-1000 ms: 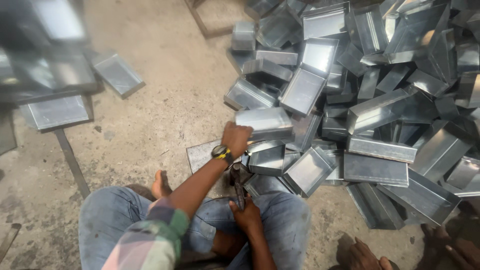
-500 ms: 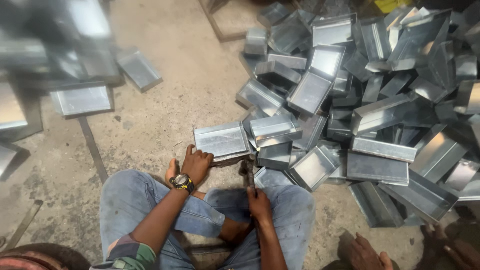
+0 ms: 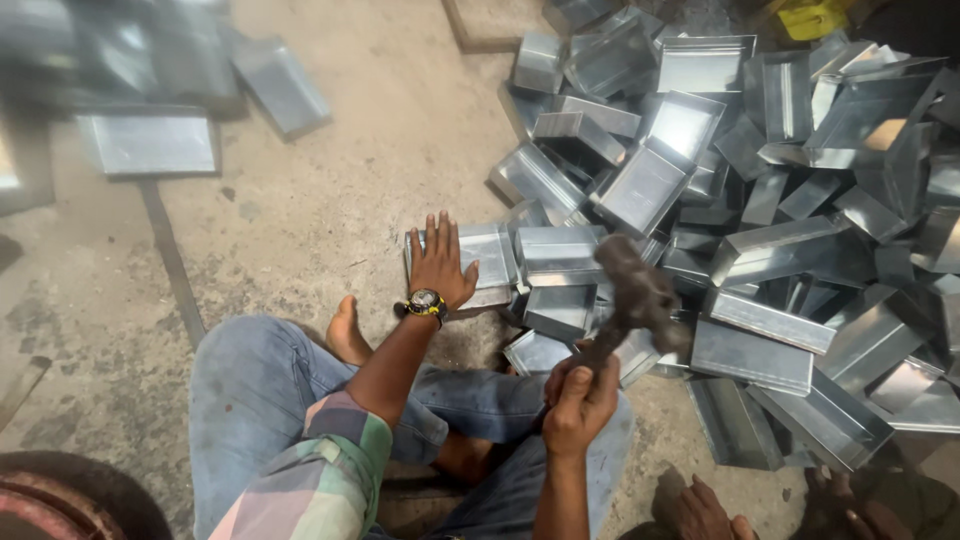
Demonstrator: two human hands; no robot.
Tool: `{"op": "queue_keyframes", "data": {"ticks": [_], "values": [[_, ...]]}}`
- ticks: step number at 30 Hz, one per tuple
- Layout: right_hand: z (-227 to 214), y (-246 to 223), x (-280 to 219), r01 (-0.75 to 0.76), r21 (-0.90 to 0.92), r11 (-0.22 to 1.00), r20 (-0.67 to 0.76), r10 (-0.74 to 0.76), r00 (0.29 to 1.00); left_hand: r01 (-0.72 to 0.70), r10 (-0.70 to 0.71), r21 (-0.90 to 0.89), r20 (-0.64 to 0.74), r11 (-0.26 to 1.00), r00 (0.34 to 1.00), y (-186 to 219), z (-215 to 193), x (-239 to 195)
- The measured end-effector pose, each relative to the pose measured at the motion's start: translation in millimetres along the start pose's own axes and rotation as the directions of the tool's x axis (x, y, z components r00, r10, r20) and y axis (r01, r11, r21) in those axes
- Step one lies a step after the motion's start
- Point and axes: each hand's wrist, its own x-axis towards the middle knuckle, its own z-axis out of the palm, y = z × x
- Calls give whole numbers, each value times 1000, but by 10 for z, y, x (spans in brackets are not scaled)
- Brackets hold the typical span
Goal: The person hammers the seams and edges of galvanized metal boxes while sitting on the floor, surrounded by a large quantity of similar boxes. They pick up each box by hand and strike the metal joints with a hammer, occasionally receiving help from another person who moves the boxes.
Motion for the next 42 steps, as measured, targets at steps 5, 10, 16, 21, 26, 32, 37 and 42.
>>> {"op": "queue_keyframes", "data": {"ticks": [5,10,16,21,26,32,37,42], "values": [[120,552,141,-209,-178,962,-77,198,977,9,-9,3,26,1000,1000,7,5,1],[5,902,149,-354,-711,608,-123,389,913,7,-8,19,47,1000,999,5,-43,76],[-98,676,-22,-404,-452,795,-158,375,914,21,-22,21,37,1000,999,9,34,24],[115,999,158,-445,-616,651,-111,487,866,27,-27,8,43,1000,999,16,-13,31],[-65,1104,210,-124,-764,633,-15,175,985,31,-32,10,148,999,988,57,-118,-121],[-8,432,244,-267,-111,957,-61,261,963,14,-10,-16,228,1000,974,164,-260,-463],[273,423,473,159,-196,968,89,-143,986,10,-3,-36,182,999,983,157,-341,-511],[167,980,389,-511,-396,763,63,577,814,-37,36,22,19,999,999,195,-296,-550]]}}
